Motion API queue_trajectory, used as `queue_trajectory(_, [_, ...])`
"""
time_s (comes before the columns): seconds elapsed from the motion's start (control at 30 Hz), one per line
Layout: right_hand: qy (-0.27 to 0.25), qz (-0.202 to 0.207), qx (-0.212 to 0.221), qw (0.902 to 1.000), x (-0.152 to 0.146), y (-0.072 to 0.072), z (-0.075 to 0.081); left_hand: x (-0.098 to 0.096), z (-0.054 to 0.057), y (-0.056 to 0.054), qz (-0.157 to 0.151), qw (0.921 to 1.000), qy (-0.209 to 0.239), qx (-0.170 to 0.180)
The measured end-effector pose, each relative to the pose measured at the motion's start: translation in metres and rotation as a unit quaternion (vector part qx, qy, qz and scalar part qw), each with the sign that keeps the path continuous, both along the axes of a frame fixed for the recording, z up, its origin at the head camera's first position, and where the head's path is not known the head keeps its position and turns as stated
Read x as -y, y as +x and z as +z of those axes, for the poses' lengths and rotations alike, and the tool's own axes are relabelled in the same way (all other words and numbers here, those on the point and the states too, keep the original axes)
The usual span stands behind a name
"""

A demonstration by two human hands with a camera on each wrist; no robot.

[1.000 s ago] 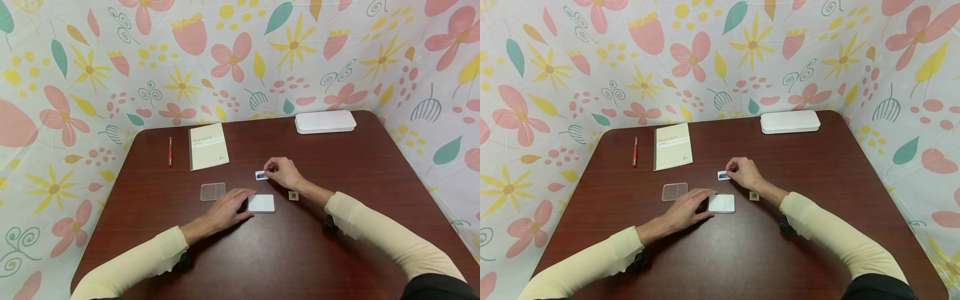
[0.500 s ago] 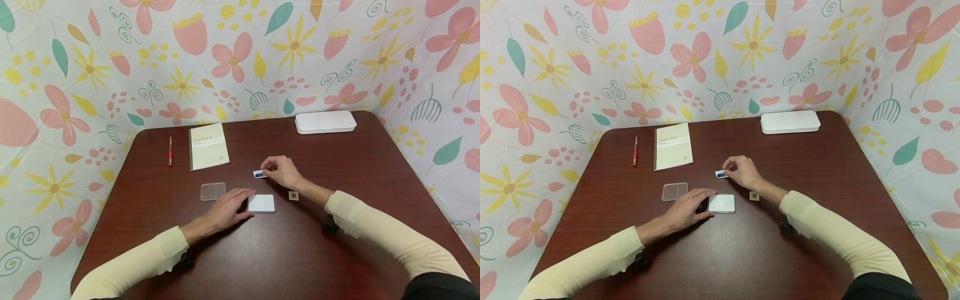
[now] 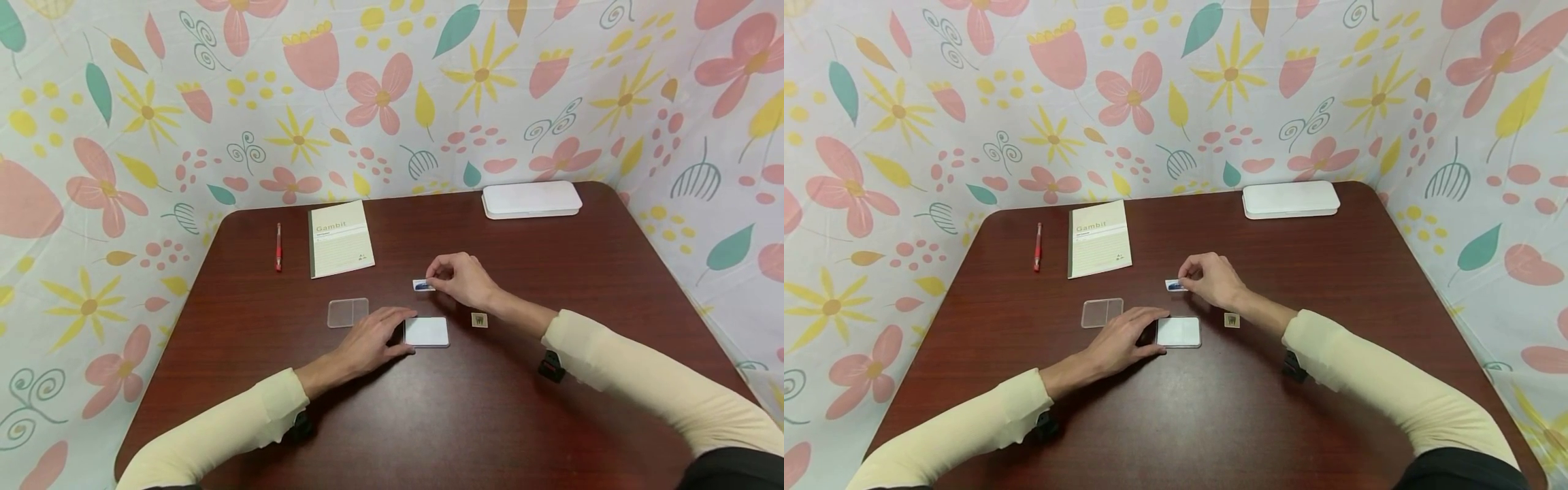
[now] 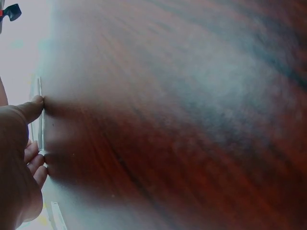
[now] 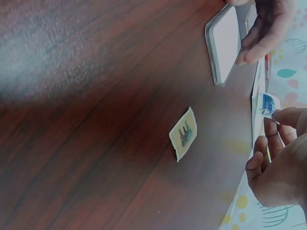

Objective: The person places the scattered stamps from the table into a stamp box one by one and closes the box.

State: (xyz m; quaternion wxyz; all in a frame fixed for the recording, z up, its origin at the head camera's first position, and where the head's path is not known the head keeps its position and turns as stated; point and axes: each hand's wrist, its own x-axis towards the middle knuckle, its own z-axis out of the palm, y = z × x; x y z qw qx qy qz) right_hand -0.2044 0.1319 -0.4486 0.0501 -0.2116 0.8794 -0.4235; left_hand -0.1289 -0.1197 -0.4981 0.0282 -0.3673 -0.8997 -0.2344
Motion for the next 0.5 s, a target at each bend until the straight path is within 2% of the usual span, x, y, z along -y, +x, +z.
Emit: queue_trajectory(0.5, [-0.002, 0.077, 0.037, 0.9963, 0.006, 0.030, 0.006, -0.003, 0.003, 0.000, 0.017, 0.9998, -0.007, 0.009])
